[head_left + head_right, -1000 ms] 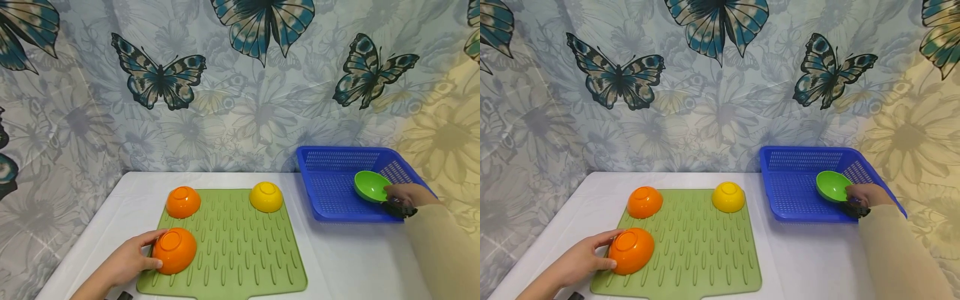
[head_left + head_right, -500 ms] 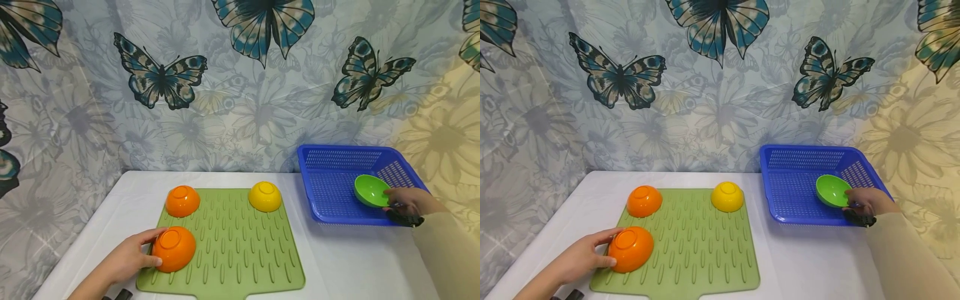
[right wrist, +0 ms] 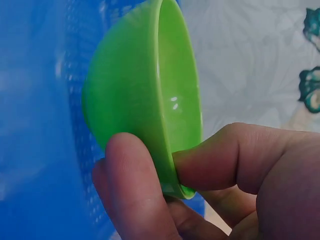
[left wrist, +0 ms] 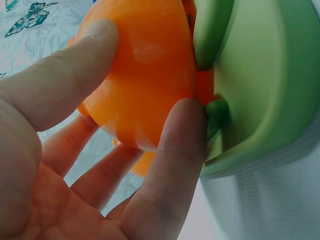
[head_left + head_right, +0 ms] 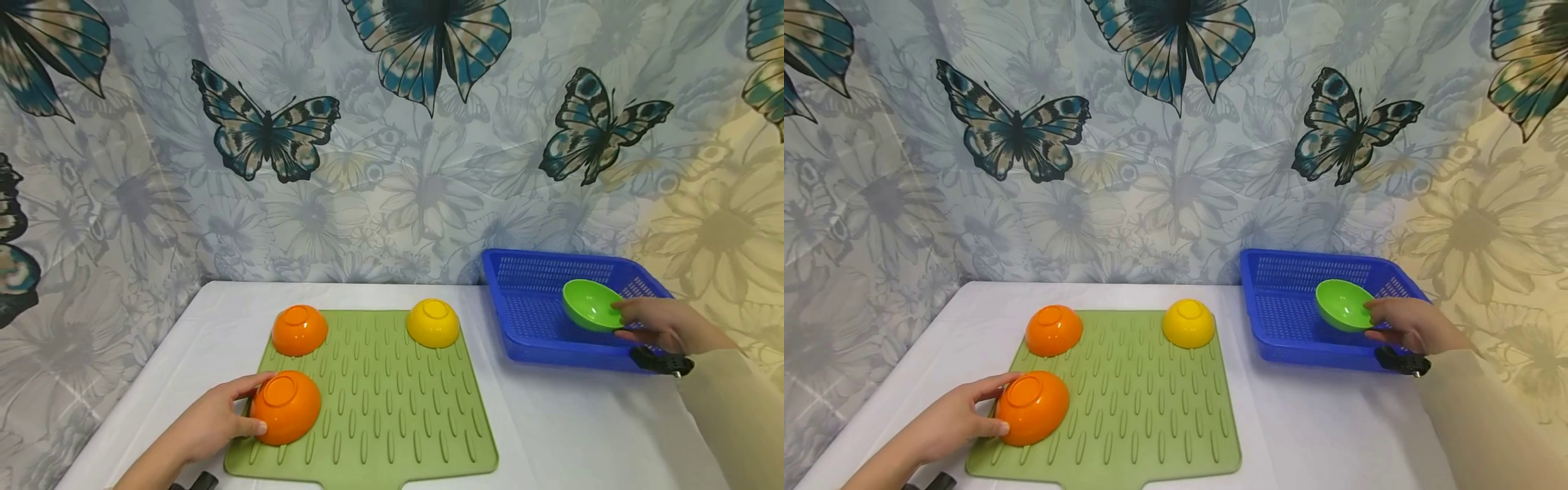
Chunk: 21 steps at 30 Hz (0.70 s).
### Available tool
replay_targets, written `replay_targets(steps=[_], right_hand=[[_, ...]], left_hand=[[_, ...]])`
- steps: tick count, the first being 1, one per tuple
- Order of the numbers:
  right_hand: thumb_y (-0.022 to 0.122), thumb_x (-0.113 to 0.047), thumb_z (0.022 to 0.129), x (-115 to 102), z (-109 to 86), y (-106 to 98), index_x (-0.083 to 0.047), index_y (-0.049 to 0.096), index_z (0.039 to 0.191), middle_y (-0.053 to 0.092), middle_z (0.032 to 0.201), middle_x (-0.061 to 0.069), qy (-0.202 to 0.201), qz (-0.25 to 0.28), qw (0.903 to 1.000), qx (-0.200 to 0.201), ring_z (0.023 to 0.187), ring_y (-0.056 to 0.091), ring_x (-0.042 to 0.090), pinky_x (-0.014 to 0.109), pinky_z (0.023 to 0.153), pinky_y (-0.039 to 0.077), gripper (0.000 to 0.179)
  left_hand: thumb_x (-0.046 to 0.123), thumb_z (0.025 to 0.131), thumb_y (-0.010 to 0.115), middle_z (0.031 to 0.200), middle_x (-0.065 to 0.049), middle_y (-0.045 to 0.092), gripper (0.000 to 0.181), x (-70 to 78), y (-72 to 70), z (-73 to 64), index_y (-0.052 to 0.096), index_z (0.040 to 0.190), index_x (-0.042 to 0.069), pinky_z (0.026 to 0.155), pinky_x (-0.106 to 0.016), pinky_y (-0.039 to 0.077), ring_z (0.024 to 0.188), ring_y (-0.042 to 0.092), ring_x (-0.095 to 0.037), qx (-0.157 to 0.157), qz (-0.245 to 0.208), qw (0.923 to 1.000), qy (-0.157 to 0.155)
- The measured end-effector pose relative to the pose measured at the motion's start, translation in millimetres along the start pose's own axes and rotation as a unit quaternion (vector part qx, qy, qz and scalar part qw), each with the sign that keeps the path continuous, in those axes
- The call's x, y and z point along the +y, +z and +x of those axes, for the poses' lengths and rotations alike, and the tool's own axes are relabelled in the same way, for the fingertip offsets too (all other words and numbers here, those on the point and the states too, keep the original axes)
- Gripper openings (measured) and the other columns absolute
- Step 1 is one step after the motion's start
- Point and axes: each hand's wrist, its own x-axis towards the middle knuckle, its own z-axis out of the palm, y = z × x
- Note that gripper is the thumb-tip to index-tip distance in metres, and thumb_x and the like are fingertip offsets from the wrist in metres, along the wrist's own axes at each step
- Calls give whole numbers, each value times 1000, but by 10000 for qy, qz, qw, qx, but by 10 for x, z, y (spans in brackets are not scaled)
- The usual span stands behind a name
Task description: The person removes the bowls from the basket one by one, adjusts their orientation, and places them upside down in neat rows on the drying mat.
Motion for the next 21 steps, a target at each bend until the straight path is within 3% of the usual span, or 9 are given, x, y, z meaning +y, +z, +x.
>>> replay_targets(steps=[4,16,19,21], right_hand=[[46,12,86,-80,-26,92,22,11,147,-1,150,38,-181,73,9998,-59,84,61,13,31,82,57,72],[51,3,92,-396,-212,420,13,13,153,27,138,30,-660,-243,9975,-62,86,63,15,34,84,57,73],[53,2,92,-457,-264,519,12,20,153,39,130,25,-792,-338,9963,15,85,65,16,35,82,57,70],[56,2,91,-496,-304,587,12,24,152,45,123,21,-877,-334,9956,57,84,65,17,36,81,58,70]], left_hand=[[28,66,91,133,-15,59,86,-3,6,0,56,144,18,97,-70,35,129,45,-45,13,13,10000,0],[26,67,91,130,-12,60,85,43,23,-20,56,144,19,95,-66,40,125,49,-40,38,197,9998,-14],[25,69,90,126,-9,61,83,67,23,-21,55,144,20,93,-62,43,120,53,-35,24,448,9990,39],[25,71,90,130,-11,59,83,106,26,-40,53,145,17,94,-61,44,121,53,-35,29,839,9962,233]])
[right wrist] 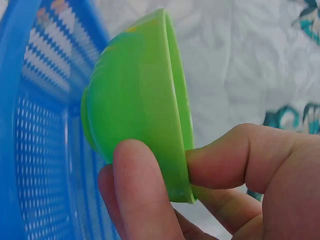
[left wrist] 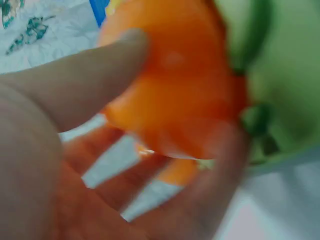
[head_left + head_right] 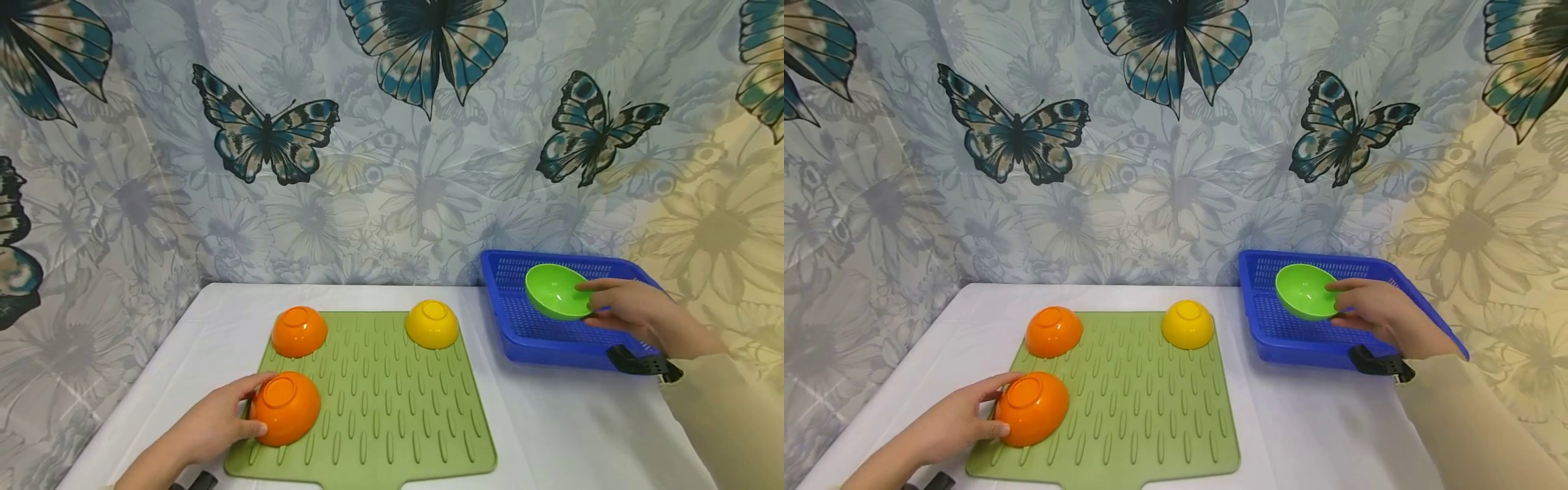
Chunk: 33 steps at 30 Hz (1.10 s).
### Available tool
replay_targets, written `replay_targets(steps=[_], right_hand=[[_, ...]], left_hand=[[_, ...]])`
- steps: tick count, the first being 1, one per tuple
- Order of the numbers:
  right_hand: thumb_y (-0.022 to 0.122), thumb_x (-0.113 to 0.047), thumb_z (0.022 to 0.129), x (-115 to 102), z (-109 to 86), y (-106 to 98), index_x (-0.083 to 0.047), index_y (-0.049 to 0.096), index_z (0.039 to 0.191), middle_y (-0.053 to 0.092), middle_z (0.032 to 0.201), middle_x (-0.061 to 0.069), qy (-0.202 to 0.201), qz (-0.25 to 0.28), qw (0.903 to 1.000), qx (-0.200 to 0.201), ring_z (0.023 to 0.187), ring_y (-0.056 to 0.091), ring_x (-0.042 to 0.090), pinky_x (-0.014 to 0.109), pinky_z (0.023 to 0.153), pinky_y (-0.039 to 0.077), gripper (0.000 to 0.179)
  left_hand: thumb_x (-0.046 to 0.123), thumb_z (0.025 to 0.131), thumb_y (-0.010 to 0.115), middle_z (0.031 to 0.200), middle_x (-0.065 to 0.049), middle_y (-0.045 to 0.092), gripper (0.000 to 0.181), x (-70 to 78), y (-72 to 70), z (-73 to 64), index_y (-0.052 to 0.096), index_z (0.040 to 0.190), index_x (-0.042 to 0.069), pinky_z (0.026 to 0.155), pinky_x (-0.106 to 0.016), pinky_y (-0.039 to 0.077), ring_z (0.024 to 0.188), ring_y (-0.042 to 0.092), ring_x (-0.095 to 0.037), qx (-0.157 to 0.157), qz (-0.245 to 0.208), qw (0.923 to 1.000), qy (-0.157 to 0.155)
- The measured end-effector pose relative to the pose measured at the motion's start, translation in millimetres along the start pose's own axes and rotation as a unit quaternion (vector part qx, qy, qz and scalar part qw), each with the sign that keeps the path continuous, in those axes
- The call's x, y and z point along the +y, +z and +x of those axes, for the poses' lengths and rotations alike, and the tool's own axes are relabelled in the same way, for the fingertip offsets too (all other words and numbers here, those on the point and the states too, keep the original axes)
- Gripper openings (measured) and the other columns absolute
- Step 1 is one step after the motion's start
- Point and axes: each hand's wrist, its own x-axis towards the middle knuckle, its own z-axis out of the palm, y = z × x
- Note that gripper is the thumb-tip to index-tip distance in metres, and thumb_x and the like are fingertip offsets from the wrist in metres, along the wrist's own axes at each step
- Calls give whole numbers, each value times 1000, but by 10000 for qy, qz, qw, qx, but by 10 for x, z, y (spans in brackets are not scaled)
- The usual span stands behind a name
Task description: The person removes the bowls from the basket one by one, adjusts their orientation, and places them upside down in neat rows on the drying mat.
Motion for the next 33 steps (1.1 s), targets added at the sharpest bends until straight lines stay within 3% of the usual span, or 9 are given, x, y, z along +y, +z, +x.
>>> replay_targets(steps=[2,5,8,11,15,20,23,27,33], right_hand=[[57,2,91,-45,-35,67,12,26,151,48,120,19,-90,20,10000,-17,84,65,18,38,80,58,69],[56,3,90,-122,-108,177,10,29,151,47,121,22,-211,-11,9998,-46,82,65,19,39,81,58,67],[54,3,90,-207,-179,301,10,31,151,43,129,26,-357,-89,9993,-120,83,65,21,40,81,58,65],[52,3,90,-300,-247,448,10,34,149,38,137,29,-475,-131,9985,-242,86,65,24,40,81,58,63],[52,3,90,-402,-339,670,11,38,147,37,142,29,-635,-153,9969,-432,91,64,27,40,82,58,60],[57,-1,93,-467,-482,951,9,44,145,39,144,30,-784,-36,9946,-678,97,67,31,42,83,57,54],[59,-1,92,-490,-559,1121,9,46,143,36,148,31,-841,84,9927,-857,101,66,33,45,83,57,53],[60,2,89,-514,-636,1333,9,50,140,31,150,31,-960,238,9894,-1059,103,65,34,47,82,57,53],[61,4,83,-514,-716,1570,9,52,137,33,148,32,-1069,421,9863,-1183,101,65,35,49,79,58,55]], left_hand=[[26,73,89,135,-17,55,84,81,-6,-43,51,147,14,93,-61,45,121,52,-40,177,681,9970,316],[26,76,87,148,-25,40,88,308,-20,-145,44,151,12,95,-64,43,130,42,-48,838,1651,9782,940],[27,80,84,155,-23,30,88,628,-9,-216,39,155,18,94,-63,44,133,39,-47,1555,1832,9608,1385],[35,85,81,161,-14,22,88,931,64,-209,33,158,30,94,-61,47,128,47,-42,1550,1088,9683,1628],[44,85,79,164,-8,10,89,1215,210,-129,26,156,45,92,-52,51,115,60,-38,699,-570,9836,1559],[45,84,80,164,0,10,84,1440,347,-6,30,151,52,98,-56,46,130,50,-31,-77,-2115,9673,1400],[35,87,79,164,1,12,81,1560,430,61,33,153,46,100,-55,45,142,32,-30,-639,-3200,9339,1463],[13,91,75,165,-12,6,79,1701,560,143,34,157,32,95,-47,51,142,30,-39,-1379,-4611,8654,1399],[-2,95,65,162,-23,0,72,1770,757,244,35,157,19,93,-52,51,125,49,-46,-1634,-5567,8042,1288]])
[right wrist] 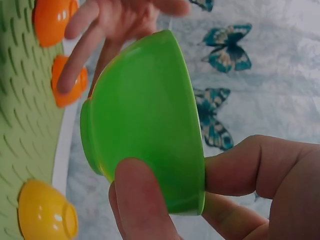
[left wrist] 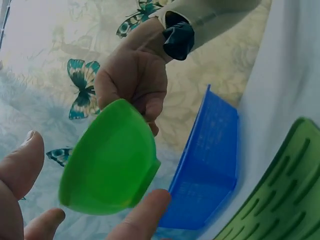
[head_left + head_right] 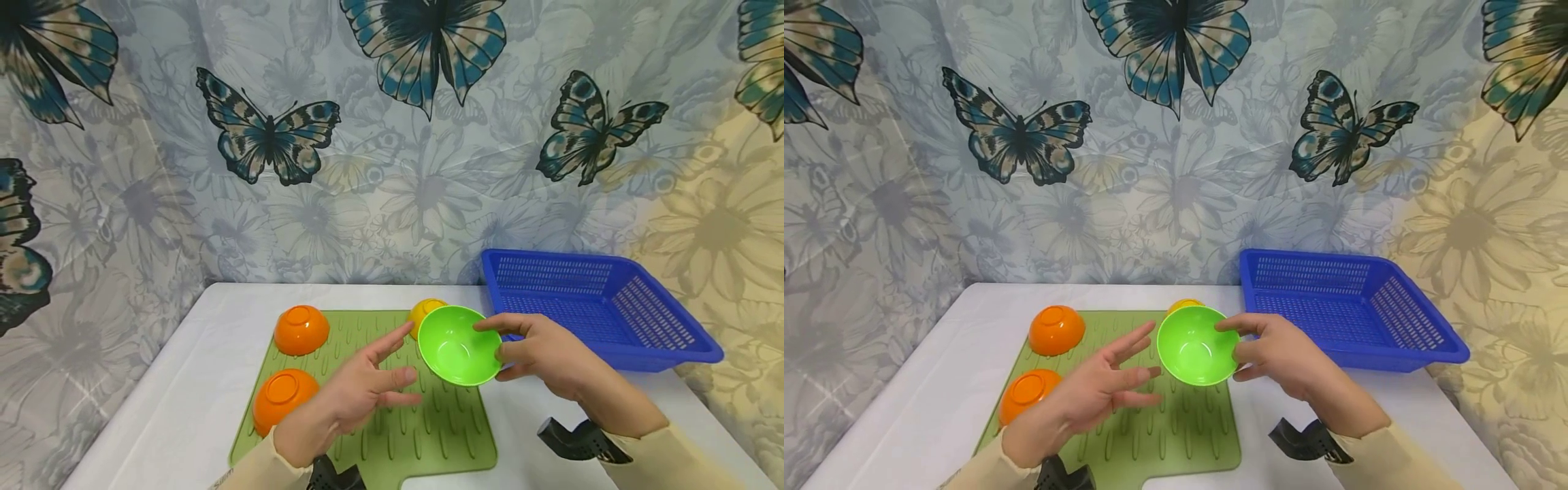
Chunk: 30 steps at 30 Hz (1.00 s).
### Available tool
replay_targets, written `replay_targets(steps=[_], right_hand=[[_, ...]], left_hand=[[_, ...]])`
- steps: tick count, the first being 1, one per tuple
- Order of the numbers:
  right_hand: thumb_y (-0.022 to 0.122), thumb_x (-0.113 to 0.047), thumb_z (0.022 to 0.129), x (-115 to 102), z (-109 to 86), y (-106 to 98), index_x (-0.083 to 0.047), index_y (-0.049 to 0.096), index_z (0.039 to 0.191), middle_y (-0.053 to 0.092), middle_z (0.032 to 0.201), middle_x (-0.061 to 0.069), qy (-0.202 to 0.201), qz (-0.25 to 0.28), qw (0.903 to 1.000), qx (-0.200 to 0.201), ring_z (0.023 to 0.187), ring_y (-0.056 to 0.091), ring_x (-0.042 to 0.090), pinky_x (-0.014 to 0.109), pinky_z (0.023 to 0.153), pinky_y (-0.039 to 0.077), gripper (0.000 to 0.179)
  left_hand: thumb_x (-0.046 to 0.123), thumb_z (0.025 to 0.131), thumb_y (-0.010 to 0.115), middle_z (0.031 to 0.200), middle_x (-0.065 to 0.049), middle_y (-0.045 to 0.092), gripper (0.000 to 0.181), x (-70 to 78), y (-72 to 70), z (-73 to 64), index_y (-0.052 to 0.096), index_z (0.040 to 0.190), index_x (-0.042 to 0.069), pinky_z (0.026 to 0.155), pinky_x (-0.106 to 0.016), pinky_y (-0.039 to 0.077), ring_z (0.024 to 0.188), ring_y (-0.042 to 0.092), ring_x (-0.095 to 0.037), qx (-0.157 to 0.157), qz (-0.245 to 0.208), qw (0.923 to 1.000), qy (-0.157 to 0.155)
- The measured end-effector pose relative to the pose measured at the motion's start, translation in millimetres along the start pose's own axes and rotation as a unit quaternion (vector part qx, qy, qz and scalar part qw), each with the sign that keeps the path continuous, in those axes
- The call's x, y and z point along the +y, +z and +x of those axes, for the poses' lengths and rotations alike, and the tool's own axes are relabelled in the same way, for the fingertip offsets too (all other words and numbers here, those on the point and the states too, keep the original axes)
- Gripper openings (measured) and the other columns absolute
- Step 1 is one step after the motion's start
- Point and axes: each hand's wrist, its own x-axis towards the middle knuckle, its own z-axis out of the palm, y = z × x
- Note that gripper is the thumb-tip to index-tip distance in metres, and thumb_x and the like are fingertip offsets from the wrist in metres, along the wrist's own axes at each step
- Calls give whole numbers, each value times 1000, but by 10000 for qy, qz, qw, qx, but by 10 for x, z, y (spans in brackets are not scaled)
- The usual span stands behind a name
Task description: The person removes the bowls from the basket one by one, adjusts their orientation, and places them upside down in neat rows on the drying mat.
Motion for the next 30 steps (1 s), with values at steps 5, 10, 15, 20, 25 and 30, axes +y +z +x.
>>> replay_targets(steps=[5,10,15,20,25,30], right_hand=[[61,4,83,35,-5,122,9,54,136,37,145,32,-64,146,9998,-85,101,65,33,50,78,58,53],[62,3,84,66,-15,193,8,56,134,36,147,30,-36,282,9995,-100,100,65,32,50,78,58,51],[62,4,83,88,-31,241,8,56,133,38,144,31,-63,363,9992,-120,98,65,33,51,78,58,51],[62,4,84,116,-46,280,9,56,133,39,142,31,-160,488,9986,-141,99,64,32,52,79,57,50],[61,5,85,155,-54,301,10,54,135,40,143,30,-212,637,9976,-149,99,63,31,52,79,57,51],[63,0,91,159,-72,302,9,52,138,40,143,28,-267,627,9976,-87,105,61,33,51,78,58,50]], left_hand=[[-2,96,63,160,-23,15,66,-99,-15,57,39,155,15,90,-54,51,120,56,-39,30,-579,9983,63],[1,94,68,154,-24,31,69,-127,-41,68,39,155,15,87,-53,53,109,63,-37,128,-793,9966,196],[1,95,67,144,-24,45,69,-141,-70,66,38,156,15,88,-54,52,105,65,-34,-123,-758,9969,168],[-1,94,67,138,-25,49,69,-143,-76,58,39,155,15,88,-53,52,105,65,-35,-136,-770,9969,131],[-2,94,67,136,-26,50,69,-132,-69,48,39,155,13,89,-54,52,106,65,-35,-200,-739,9970,139],[-1,94,67,137,-26,48,68,-126,-75,43,39,154,10,90,-55,51,106,65,-35,-314,-651,9972,187]])
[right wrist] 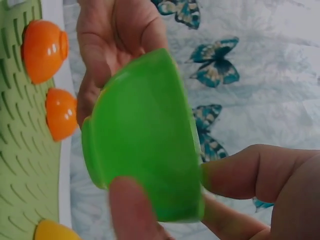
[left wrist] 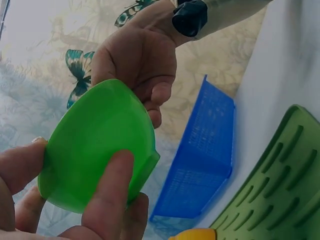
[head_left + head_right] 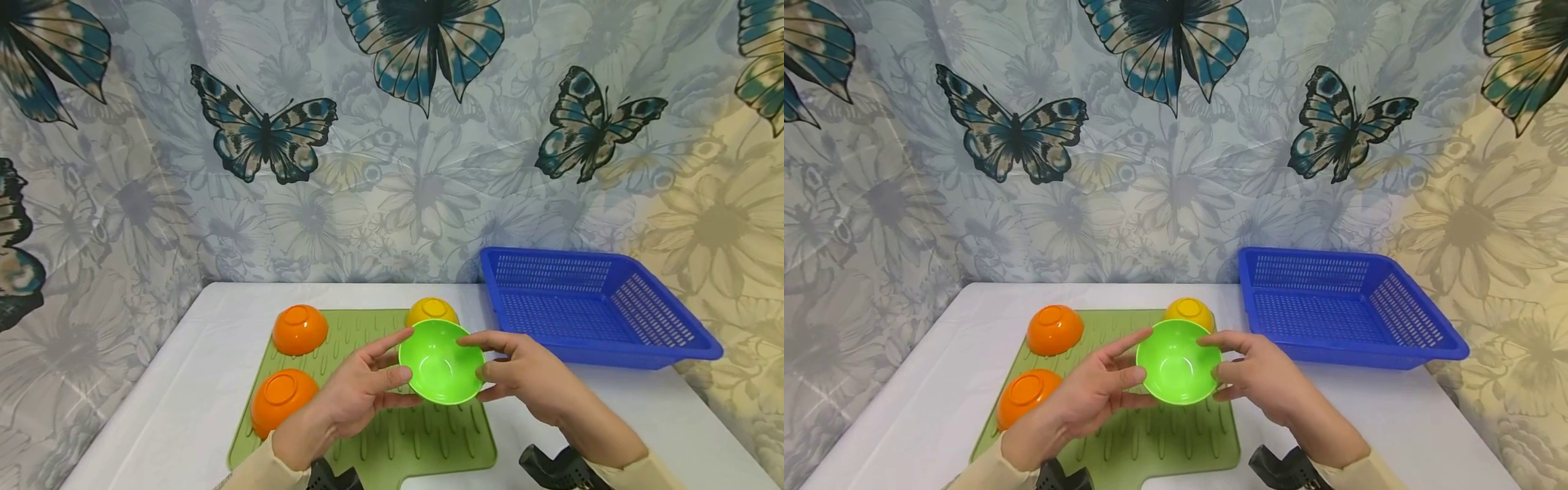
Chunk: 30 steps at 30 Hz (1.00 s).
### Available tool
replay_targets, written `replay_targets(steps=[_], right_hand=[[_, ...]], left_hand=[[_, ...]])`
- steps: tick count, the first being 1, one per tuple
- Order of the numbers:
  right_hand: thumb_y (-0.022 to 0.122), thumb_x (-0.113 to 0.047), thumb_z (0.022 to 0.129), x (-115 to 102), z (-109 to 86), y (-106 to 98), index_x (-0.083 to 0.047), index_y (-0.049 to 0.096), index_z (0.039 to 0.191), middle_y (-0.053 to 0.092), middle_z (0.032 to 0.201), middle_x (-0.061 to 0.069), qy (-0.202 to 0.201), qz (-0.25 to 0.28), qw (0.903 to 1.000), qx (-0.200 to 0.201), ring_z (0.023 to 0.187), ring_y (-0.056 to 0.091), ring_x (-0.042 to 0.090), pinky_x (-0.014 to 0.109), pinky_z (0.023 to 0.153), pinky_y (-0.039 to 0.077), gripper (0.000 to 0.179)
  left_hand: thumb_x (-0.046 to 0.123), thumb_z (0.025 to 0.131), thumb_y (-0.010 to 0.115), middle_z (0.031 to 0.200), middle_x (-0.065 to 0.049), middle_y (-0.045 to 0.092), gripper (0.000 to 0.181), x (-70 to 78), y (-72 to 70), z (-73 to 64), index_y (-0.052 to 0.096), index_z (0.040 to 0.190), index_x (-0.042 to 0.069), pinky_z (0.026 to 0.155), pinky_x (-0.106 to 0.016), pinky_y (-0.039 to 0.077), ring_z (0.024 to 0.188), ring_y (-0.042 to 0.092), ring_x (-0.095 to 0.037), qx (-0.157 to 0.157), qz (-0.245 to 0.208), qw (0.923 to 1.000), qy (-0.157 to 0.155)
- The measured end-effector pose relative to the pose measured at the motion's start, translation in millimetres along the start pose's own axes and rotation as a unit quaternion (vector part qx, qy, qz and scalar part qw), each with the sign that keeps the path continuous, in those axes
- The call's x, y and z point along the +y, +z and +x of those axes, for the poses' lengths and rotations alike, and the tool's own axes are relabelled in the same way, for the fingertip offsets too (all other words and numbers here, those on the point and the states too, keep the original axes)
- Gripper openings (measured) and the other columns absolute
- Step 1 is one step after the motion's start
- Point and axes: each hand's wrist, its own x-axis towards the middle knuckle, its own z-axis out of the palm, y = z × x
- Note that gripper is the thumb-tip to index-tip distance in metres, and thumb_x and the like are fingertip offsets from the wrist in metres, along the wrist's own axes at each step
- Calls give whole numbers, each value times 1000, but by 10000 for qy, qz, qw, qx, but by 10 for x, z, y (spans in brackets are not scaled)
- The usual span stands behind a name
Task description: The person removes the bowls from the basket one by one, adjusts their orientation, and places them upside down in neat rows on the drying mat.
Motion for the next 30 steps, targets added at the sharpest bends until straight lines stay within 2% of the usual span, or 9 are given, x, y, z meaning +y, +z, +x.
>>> replay_targets(steps=[5,8,10,15,19,22,26,28,30], right_hand=[[62,-17,100,-66,-48,-56,2,44,147,45,143,26,-331,-172,9983,439,113,58,32,45,82,57,54],[54,-20,105,-83,-70,-116,0,42,148,49,142,22,-535,453,9968,375,113,61,32,46,86,56,49],[45,-20,108,-70,-70,-157,-2,44,148,52,140,19,-615,1136,9916,-54,115,61,34,48,90,54,43],[28,-24,111,36,-20,-218,-3,45,145,53,139,21,-232,2778,9501,-1402,121,56,43,54,98,46,43],[27,-28,111,131,24,-201,0,34,148,50,139,27,294,3283,9310,-1566,121,53,48,56,101,43,47],[28,-31,111,185,44,-187,3,14,155,48,140,30,522,3416,9259,-1526,124,50,50,57,102,41,57],[26,-34,110,234,67,-180,8,-4,154,47,140,31,662,3520,9200,-1588,127,47,50,56,105,39,67],[25,-35,111,255,78,-181,12,2,152,47,140,31,692,3549,9176,-1652,128,46,49,55,105,39,66],[23,-35,111,279,89,-187,15,16,149,47,140,32,688,3572,9147,-1763,129,46,47,54,106,39,64]], left_hand=[[-5,93,65,136,-26,47,67,8,-33,2,39,153,7,89,-55,52,104,65,-32,213,212,9995,86],[-6,93,65,135,-25,47,66,7,-59,5,40,153,6,89,-54,52,103,65,-31,368,427,9983,118],[-6,93,65,136,-25,47,65,7,-72,7,40,152,4,89,-53,53,103,65,-30,452,581,9972,158],[-5,92,67,137,-24,46,64,4,-93,5,43,151,4,88,-49,54,108,63,-31,604,923,9936,256],[-1,90,72,140,-19,49,62,0,-89,-9,50,147,8,87,-43,56,118,57,-33,725,1655,9821,523],[3,88,76,145,-15,47,56,-11,-75,-29,59,141,9,85,-36,56,125,51,-35,770,2637,9565,979],[2,87,76,152,-9,40,49,-37,-57,-59,65,134,7,88,-34,55,126,50,-35,450,3610,9173,1621],[0,86,77,153,-6,39,46,-50,-55,-67,68,131,8,92,-37,53,126,51,-33,170,4184,8847,2049],[-2,83,78,152,-8,39,44,-61,-60,-65,72,126,10,93,-38,52,128,50,-30,-131,4863,8319,2669]])
